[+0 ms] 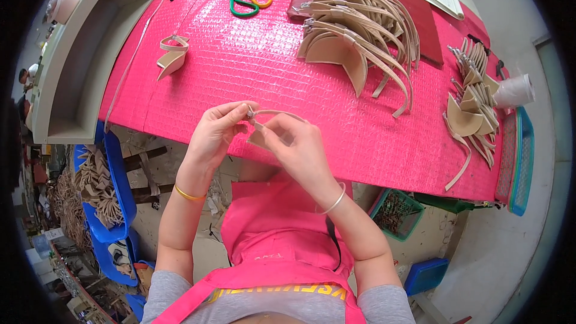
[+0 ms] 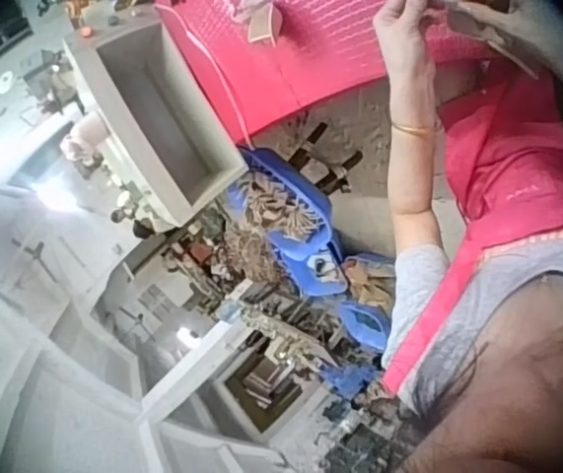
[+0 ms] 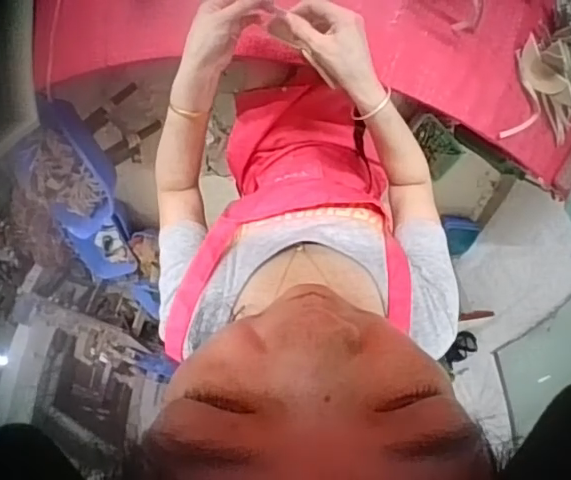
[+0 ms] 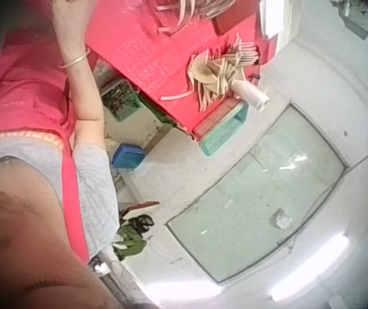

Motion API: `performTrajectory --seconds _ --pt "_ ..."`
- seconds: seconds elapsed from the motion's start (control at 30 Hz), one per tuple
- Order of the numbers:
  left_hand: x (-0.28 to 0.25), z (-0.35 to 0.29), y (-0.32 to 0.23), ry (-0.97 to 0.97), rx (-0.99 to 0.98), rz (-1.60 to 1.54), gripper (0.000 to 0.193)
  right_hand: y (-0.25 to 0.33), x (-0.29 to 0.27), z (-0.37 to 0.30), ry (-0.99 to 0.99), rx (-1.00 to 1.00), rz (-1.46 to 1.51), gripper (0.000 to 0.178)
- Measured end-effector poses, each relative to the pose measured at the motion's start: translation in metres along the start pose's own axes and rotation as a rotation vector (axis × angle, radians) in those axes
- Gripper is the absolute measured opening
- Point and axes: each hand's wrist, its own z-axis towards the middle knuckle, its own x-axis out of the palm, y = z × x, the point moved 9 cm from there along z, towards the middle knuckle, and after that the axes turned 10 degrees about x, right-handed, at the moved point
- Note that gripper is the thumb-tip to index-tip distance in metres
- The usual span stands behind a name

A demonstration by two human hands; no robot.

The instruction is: Sorting and preparing leather or synthetic shoe upper components for production.

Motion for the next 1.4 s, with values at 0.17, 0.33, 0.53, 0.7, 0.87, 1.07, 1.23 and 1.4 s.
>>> performTrajectory --seconds 0.17,0.33,0.53,0.7,0.87,1.07,1.23,1.4 --pt "0.008 -0.004 0.004 0.075 -0.047 -0.068 0.022 0.011 -0.002 -0.002 -0.072 -0.121 -0.003 0.013" --pt "0.018 -0.009 -0.009 0.096 0.044 -0.042 0.022 0.009 -0.002 -0.004 -0.035 -0.080 0.206 0.013" --pt "0.027 -0.009 -0.034 0.184 0.264 0.317 0.022 0.018 0.004 -0.009 0.074 -0.055 0.434 0.015" --pt "0.029 -0.003 -0.045 0.237 0.276 0.472 0.021 -0.002 -0.002 -0.014 0.101 -0.078 0.355 0.016" --pt "0.047 -0.015 -0.067 0.098 0.499 0.839 0.016 0.008 -0.015 -0.009 0.041 -0.057 0.537 0.015" --pt "0.060 -0.022 0.004 0.057 0.108 0.002 0.020 0.039 -0.042 -0.041 -0.281 -0.437 -0.222 0.016" --pt "0.077 -0.026 0.019 0.110 0.138 0.031 0.020 0.058 -0.055 -0.028 -0.160 -0.361 -0.206 0.020" --pt "0.089 -0.024 0.017 0.069 -0.047 -0.438 0.023 0.062 -0.048 -0.071 -0.233 -0.905 -0.552 0.031"
